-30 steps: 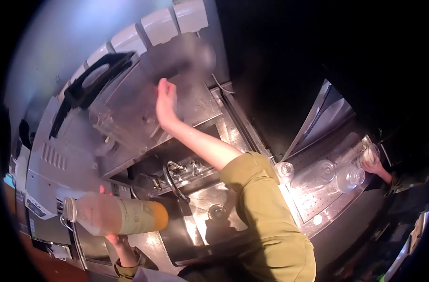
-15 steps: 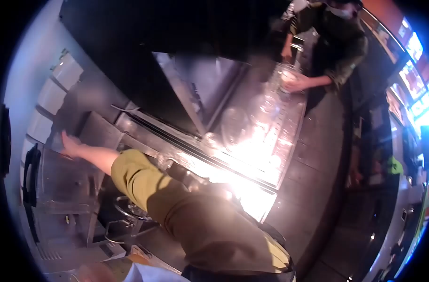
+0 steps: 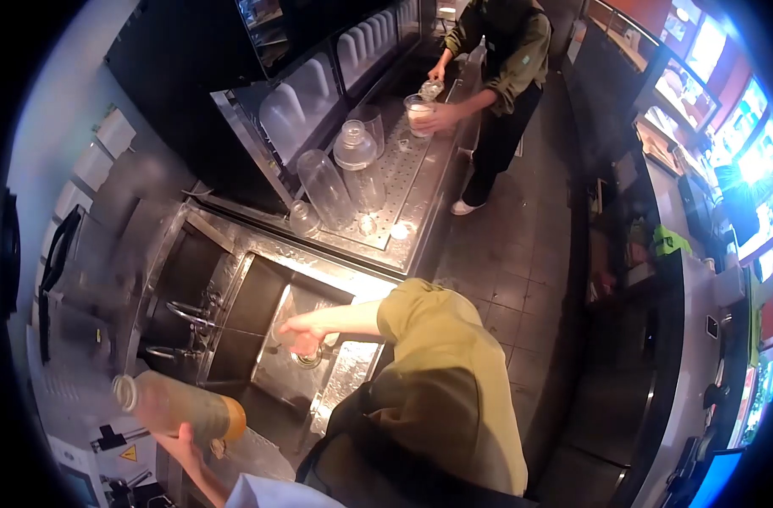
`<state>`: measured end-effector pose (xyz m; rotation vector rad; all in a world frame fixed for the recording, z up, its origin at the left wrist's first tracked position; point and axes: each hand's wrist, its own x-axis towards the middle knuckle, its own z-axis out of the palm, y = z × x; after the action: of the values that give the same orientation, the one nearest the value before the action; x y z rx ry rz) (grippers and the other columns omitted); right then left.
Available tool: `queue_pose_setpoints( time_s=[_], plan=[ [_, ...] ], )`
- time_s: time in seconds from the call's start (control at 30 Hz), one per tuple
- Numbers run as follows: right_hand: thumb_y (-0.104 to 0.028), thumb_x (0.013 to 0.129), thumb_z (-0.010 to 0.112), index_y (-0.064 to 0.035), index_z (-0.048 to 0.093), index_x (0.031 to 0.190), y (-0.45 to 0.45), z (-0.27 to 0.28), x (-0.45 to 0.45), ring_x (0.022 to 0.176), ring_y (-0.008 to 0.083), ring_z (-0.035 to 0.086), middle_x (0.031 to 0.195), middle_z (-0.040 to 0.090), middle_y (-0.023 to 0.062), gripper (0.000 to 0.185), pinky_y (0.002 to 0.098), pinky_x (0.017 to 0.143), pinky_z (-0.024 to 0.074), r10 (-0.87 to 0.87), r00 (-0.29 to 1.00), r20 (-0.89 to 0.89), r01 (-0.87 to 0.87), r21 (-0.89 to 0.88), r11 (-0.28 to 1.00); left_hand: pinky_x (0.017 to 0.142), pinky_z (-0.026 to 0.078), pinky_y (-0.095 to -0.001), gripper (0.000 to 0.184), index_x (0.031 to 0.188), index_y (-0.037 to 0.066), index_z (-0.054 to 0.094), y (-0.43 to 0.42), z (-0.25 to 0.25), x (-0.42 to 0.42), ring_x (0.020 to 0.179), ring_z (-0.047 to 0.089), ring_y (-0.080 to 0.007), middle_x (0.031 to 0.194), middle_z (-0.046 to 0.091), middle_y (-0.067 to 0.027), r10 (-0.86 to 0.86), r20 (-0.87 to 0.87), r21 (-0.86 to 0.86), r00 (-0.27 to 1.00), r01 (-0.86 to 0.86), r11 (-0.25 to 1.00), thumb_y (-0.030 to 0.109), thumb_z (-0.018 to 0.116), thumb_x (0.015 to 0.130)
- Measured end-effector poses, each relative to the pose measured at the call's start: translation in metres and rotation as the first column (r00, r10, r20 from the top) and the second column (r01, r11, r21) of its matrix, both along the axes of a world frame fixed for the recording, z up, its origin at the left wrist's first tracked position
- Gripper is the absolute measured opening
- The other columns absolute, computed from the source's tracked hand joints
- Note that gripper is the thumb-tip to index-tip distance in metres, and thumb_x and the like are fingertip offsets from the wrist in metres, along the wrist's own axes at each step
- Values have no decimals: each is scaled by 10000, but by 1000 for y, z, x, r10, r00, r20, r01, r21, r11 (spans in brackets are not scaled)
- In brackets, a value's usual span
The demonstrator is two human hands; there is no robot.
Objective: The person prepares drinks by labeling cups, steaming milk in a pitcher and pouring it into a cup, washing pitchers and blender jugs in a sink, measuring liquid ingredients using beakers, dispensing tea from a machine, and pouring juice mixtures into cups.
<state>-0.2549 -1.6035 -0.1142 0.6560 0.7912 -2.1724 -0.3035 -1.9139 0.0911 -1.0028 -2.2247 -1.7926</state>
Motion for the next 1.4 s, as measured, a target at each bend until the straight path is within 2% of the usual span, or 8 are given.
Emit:
queue_pose_setpoints(
  time_s=[0.1,0.2,0.37,0.57,0.97,1.07,1.2,1.4],
  plan=[
    [-296,787,525,-99,529,857,-22,29,41,602,174,560,646,561,55,210,296,502,432,-100,967,-235,78,-104,992,973,276,-376,1017,1313,-2,225,6,-10,21,1157,363,-250,1256,351,-128,-60,57,-30,997,62,998,459,739,567],
    [-211,819,561,-36,412,1104,-33,58,67,675,179,588,837,562,115,366,306,579,495,-216,851,-478,355,221,909,979,274,-362,942,1318,17,239,18,-7,37,1173,357,-228,1267,355,-115,-103,90,-93,991,111,989,349,744,596],
    [-246,797,628,-32,329,1189,-23,82,96,723,138,580,884,557,86,537,281,619,494,103,579,-809,537,473,698,976,296,-357,920,1320,24,259,37,-1,58,1162,390,-234,1270,377,-126,-170,36,-197,985,174,965,251,749,574],
    [-284,741,675,-25,441,1129,-9,113,144,987,171,497,977,525,87,521,300,866,402,203,462,-863,702,496,511,944,347,-358,939,1304,6,282,66,10,79,1098,462,-254,1212,447,-168,-220,-84,-376,972,173,910,245,762,533],
    [-240,739,676,-43,454,1158,101,85,240,951,174,501,1014,533,102,513,316,822,416,273,384,-882,773,469,428,913,385,-376,981,1296,15,296,188,4,146,1067,486,-307,1173,468,-185,-334,-172,-487,927,215,847,290,786,491],
    [-208,754,664,-28,467,1149,157,86,284,1015,191,512,1094,532,109,477,321,873,405,76,425,-902,728,390,563,905,401,-363,977,1296,13,292,244,1,183,1055,504,-271,1160,481,-177,-350,-150,-454,925,250,855,253,796,493],
    [-199,756,652,-15,468,1145,246,88,337,1041,215,520,1118,523,123,468,333,887,400,203,445,-872,805,489,336,925,389,-352,986,1287,2,297,321,-7,225,1074,494,-261,1166,479,-175,-347,-116,-450,931,262,853,261,817,491],
    [-38,716,586,-17,475,1128,326,99,385,1057,241,507,1088,518,123,427,316,901,393,68,309,-949,881,312,355,928,392,-361,991,1287,8,310,420,-2,261,1073,501,-274,1167,484,-175,-437,-93,-495,894,340,800,288,817,483]
  ],
)
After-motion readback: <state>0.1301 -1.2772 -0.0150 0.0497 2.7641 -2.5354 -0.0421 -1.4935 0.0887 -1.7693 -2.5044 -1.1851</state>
